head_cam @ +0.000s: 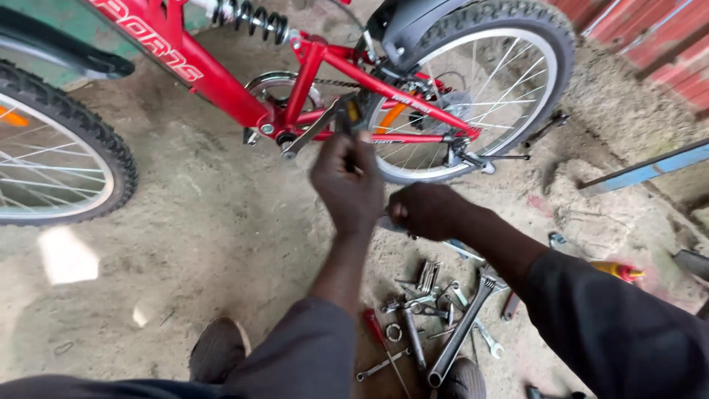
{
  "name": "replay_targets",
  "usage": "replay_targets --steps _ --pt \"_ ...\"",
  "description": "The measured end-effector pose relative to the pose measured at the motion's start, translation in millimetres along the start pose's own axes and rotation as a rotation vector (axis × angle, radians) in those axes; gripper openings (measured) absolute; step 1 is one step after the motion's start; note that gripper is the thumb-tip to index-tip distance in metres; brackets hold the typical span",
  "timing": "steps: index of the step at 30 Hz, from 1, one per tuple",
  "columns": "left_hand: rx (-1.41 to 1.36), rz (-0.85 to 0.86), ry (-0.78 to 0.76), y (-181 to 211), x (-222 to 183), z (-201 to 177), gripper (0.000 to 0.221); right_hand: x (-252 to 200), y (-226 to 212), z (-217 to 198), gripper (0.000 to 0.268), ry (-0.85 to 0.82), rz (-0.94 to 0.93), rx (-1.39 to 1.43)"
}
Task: Adjusting the height of a bicycle seat by wiping the seat post and then manually pushing and pulling the seat into position.
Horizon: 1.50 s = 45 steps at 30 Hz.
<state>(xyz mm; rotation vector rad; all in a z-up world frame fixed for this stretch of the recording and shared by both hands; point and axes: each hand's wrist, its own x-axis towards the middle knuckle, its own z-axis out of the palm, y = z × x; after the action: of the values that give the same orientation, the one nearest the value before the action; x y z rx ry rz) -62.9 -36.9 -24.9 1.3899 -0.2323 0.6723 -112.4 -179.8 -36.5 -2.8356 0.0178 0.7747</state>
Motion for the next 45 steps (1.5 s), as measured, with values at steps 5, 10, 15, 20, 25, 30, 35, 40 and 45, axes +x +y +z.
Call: replay_targets --steps 5,10,15,20,25,30,35,40,45 --pt "-0.046 -0.006 0.018 -17 -23 10 0.024 7 58 46 0.026 0.220 0.083 0.438" --pt "-0.080 -0.387 0.253 -66 -18 1 0.052 13 74 60 0.024 0.316 0.021 0.721" --pt "-0.359 -0.830 0.009 -89 -9 -14 0.022 4 4 -17 0.013 0.477 -0.121 0.837" --pt "-0.440 -0.982 -0.163 -48 -4 -14 0.034 13 -27 -39 0.016 0.597 -0.262 0.872" --pt "-0.434 -1.048 -0.287 -79 -18 1 0.029 15 -26 -37 0.024 0.672 -0.349 0.993" --pt "-0.503 -1.075 -0.280 -72 -21 10 0.024 11 -29 -37 0.023 0.718 -0.396 0.992" --pt "-0.510 -1.076 -0.261 -85 -31 16 0.022 3 -32 -39 0.025 0.719 -0.402 0.978" --pt "-0.167 -1.036 -0.235 -102 -70 20 0.035 6 0 -14 0.026 0.683 -0.374 0.799" --pt "0.420 -0.722 -0.783 -139 -171 -9 0.027 -21 41 54 0.019 0.480 -0.183 0.579"
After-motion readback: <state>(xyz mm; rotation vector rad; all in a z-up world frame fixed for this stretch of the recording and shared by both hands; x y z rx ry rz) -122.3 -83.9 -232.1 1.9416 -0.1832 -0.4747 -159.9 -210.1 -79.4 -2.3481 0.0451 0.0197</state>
